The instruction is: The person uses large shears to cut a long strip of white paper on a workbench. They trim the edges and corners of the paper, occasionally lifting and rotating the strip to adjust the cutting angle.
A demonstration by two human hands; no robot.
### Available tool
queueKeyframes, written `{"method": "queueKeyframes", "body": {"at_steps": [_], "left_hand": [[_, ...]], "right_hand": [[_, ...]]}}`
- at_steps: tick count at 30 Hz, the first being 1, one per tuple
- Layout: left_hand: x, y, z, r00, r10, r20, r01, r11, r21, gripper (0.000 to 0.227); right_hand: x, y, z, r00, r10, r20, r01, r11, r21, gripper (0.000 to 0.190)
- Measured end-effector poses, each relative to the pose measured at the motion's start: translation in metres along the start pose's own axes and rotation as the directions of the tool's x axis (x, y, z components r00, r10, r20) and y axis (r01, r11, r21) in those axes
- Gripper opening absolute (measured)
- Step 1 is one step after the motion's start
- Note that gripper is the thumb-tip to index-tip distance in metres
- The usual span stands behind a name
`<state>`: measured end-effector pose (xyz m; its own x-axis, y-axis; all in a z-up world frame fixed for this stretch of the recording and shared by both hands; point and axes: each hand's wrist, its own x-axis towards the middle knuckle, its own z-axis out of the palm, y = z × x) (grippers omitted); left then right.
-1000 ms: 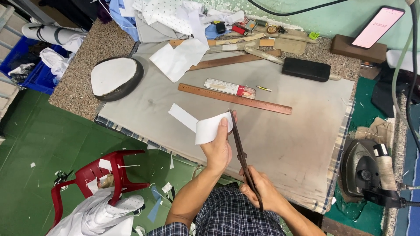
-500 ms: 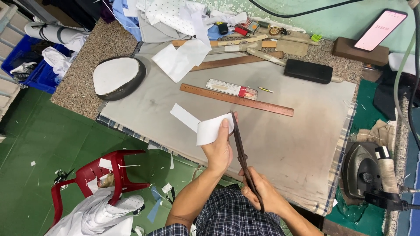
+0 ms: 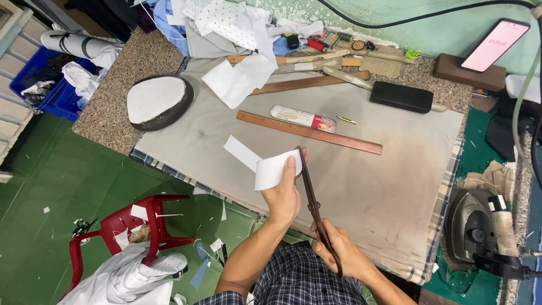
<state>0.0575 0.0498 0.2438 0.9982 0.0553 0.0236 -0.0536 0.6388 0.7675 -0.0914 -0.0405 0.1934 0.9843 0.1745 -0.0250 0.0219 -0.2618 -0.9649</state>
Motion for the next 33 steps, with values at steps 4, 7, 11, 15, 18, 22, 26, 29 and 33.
{"method": "queueKeyframes", "body": {"at_steps": [4, 7, 11, 15, 18, 22, 26, 29, 33], "left_hand": [[0.001, 0.001, -0.001, 1.0, -0.008, 0.005, 0.008, 1.0, 0.014, 0.024], [0.001, 0.0, -0.002, 1.0, -0.016, -0.012, 0.016, 1.0, 0.011, 0.024], [0.002, -0.002, -0.002, 1.0, 0.001, -0.009, -0.001, 1.0, -0.004, 0.023], [0.001, 0.0, -0.001, 1.0, -0.007, 0.015, 0.007, 1.0, 0.021, 0.024], [0.001, 0.0, -0.001, 1.0, -0.009, 0.025, 0.008, 0.999, 0.035, 0.025], [0.001, -0.001, -0.001, 1.0, -0.008, 0.012, 0.007, 1.0, 0.019, 0.025], [0.001, -0.001, -0.002, 1.0, 0.002, 0.019, -0.002, 1.0, 0.015, 0.024], [0.001, 0.0, -0.001, 1.0, 0.0, 0.018, -0.001, 1.0, 0.006, 0.024], [0.001, -0.003, -0.004, 1.0, -0.002, -0.027, 0.002, 1.0, -0.001, 0.025]], "right_hand": [[0.0, 0.002, 0.001, 1.0, -0.012, 0.025, 0.011, 0.999, 0.053, 0.029], [-0.002, 0.007, 0.001, 0.999, 0.035, 0.027, -0.037, 0.997, 0.075, 0.015], [-0.001, 0.008, 0.001, 1.0, -0.009, 0.007, 0.009, 0.999, 0.033, 0.021], [-0.002, 0.012, 0.002, 1.0, 0.016, -0.005, -0.016, 1.0, -0.001, 0.026], [-0.001, 0.011, 0.002, 0.999, -0.035, -0.023, 0.034, 0.999, -0.034, 0.032], [-0.003, 0.011, 0.002, 1.0, 0.021, -0.005, -0.021, 1.0, 0.015, 0.027], [-0.002, 0.007, 0.001, 1.0, 0.01, -0.001, -0.01, 1.0, 0.019, 0.022], [-0.001, -0.001, -0.001, 1.0, -0.004, 0.017, 0.003, 0.999, 0.043, 0.023], [-0.002, -0.001, 0.001, 1.0, 0.002, 0.025, -0.004, 0.997, 0.072, 0.024]]}}
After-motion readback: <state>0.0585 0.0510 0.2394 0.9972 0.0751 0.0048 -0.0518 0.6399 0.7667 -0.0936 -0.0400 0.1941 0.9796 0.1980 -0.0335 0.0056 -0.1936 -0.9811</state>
